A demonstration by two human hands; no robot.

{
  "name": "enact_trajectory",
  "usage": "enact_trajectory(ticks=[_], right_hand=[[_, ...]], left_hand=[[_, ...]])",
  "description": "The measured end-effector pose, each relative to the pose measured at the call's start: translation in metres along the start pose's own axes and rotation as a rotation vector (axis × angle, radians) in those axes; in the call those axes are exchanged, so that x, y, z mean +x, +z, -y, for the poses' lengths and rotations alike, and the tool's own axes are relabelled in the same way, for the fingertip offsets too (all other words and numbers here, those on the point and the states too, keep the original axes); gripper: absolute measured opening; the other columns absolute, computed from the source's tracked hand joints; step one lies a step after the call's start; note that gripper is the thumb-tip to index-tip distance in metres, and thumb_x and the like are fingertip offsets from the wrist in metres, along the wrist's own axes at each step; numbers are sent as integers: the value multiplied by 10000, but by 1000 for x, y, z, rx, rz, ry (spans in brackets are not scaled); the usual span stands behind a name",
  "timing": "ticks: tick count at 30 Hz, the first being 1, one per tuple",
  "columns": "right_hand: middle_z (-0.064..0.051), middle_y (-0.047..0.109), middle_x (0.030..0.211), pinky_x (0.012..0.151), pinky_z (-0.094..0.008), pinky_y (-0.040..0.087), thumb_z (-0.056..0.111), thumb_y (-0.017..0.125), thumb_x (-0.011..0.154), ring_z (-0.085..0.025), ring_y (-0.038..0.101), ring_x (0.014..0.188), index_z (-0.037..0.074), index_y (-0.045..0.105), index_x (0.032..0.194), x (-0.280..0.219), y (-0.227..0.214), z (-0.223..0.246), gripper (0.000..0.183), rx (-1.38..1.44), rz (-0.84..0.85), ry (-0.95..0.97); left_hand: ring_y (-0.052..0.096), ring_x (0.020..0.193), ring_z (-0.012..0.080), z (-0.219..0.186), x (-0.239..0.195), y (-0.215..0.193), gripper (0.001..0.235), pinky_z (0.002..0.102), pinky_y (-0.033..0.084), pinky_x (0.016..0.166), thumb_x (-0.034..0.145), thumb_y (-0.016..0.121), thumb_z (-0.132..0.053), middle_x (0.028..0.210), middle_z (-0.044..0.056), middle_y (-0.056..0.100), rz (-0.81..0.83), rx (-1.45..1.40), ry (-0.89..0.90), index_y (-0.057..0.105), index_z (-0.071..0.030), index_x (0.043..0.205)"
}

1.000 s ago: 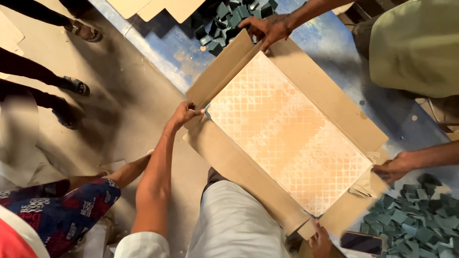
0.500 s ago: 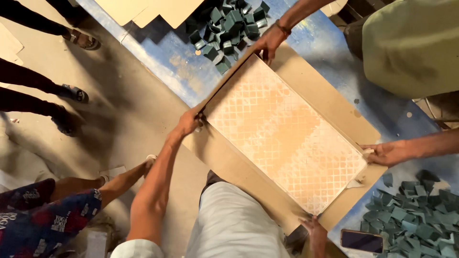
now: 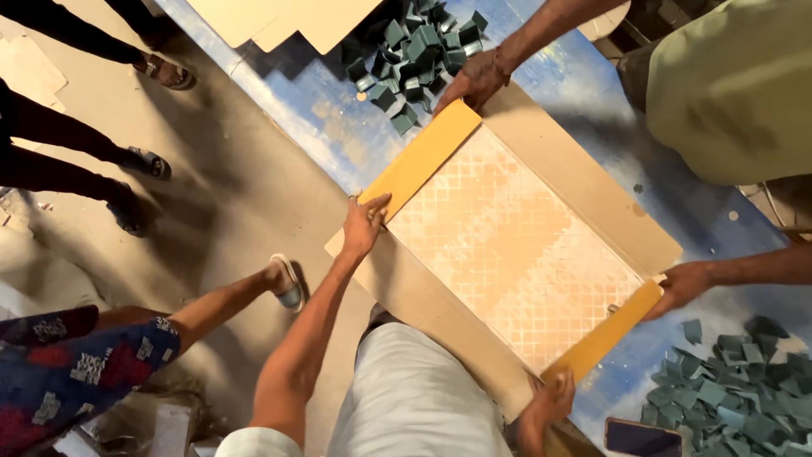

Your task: The person places a rectangular tile onto a cardboard sheet, folds the cardboard to create a box, and applies yellow tape along the edges. They also handle small square spacers and move cardboard components on a blue workspace.

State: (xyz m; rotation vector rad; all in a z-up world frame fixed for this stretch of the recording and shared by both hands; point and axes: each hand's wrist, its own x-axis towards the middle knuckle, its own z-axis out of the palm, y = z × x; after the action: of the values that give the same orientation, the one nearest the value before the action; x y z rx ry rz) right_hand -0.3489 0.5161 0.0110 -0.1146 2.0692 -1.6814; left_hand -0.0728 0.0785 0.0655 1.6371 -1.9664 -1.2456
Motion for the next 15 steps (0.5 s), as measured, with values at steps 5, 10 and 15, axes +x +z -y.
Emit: enact_trajectory(ticks=[5,10,15], right_hand=[[-235,636,1219,700,-455,674,84,667,1034,-349,675,897,-127,583,1261,37,0,-42,322,139,-550,290],[-218,627,1262,870,-409,606,153,706,990,-365,675,1078,-81,583,1276,34,-50,-60,389,576,-362,639],[-232,564,1419,1067,-456,522,414,710,1021,-367,569,1308,-87,462,1383,106,-104,-88,666,610,19,915]], left_hand=[[661,1102,332,-15,-8,18,396,420,535,940,928,727,-210,1412,219,548,-400,-51,-10,680,-184,1321],[707,971,314,10,2,14,500,405,549,873,770,893,-307,1113,200,691,-404,-297,-387,605,-58,1094],[748,815,290,19,21,-18,476,417,562,782,715,896,-484,873,144,760,-135,-171,-448,758,-54,865]])
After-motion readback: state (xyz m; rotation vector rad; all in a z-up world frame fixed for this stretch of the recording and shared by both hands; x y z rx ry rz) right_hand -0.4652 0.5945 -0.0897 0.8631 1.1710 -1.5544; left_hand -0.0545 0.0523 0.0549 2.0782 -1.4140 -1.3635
